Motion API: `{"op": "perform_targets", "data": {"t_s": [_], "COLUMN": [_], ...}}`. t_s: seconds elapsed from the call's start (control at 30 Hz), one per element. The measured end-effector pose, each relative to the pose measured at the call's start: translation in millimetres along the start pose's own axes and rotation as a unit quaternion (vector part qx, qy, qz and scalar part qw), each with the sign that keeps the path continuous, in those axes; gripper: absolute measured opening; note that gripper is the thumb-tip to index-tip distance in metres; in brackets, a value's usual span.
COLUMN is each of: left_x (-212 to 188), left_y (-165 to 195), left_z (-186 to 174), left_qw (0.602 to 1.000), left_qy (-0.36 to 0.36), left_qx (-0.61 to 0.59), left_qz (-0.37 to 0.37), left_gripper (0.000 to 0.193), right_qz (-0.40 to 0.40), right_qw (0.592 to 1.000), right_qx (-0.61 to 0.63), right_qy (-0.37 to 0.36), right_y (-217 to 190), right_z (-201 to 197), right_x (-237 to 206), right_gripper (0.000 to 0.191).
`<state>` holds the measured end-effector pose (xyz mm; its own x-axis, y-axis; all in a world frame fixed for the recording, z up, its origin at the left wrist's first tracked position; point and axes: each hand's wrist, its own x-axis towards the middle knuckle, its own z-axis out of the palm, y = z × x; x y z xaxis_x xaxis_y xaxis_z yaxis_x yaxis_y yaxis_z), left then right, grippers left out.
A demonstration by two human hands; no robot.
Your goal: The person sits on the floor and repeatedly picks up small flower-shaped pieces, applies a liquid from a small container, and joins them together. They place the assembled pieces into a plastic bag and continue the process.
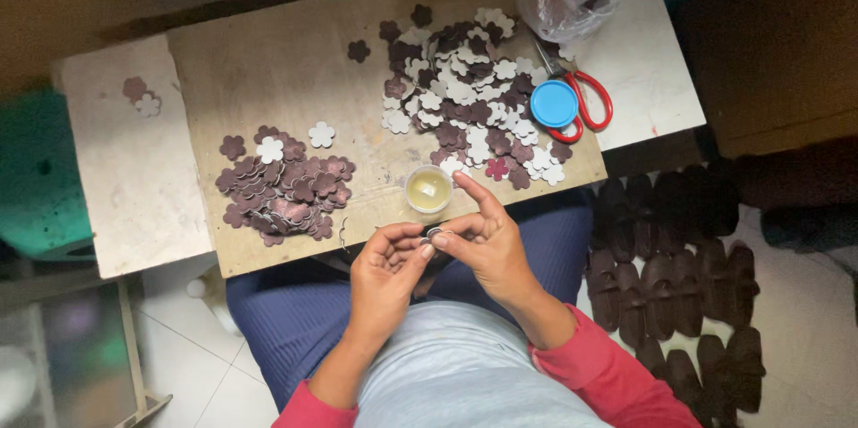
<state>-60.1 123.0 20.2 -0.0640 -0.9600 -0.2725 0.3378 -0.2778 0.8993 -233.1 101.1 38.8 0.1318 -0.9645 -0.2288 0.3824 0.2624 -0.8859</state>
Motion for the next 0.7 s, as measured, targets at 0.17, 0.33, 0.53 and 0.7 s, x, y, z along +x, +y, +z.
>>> {"op": "perform_targets", "data": {"t_s": [0.17, 0.33, 0.53, 0.7], "left_x": [12.3, 24.8, 41.8, 70.2], "left_y": [-9.9, -14.7, -2.2, 24.3], "left_z": [4.9, -9.6, -43.0, -67.3], "left_qw": [0.998, 0.998, 0.987, 0.974], "left_qy": [0.025, 0.056, 0.129, 0.173], "left_qx": [0.045, 0.024, 0.029, 0.049], "left_qz": [-0.024, 0.029, 0.095, 0.134], "left_gripper": [0.032, 0.029, 0.027, 0.028], "right_qz": [-0.037, -0.123, -0.16, -0.234], "right_qw": [0.997, 0.955, 0.848, 0.788], "right_qx": [-0.058, -0.245, -0.489, -0.561], "right_qy": [0.019, 0.112, 0.128, 0.101], "right_y": [5.8, -10.1, -22.1, -19.6], "right_z": [-34.1, -82.0, -84.7, -65.7], "right_x": [2.5, 19.2, 56.4, 94.5], "right_gripper": [0.092, 0.088, 0.091, 0.096]}}
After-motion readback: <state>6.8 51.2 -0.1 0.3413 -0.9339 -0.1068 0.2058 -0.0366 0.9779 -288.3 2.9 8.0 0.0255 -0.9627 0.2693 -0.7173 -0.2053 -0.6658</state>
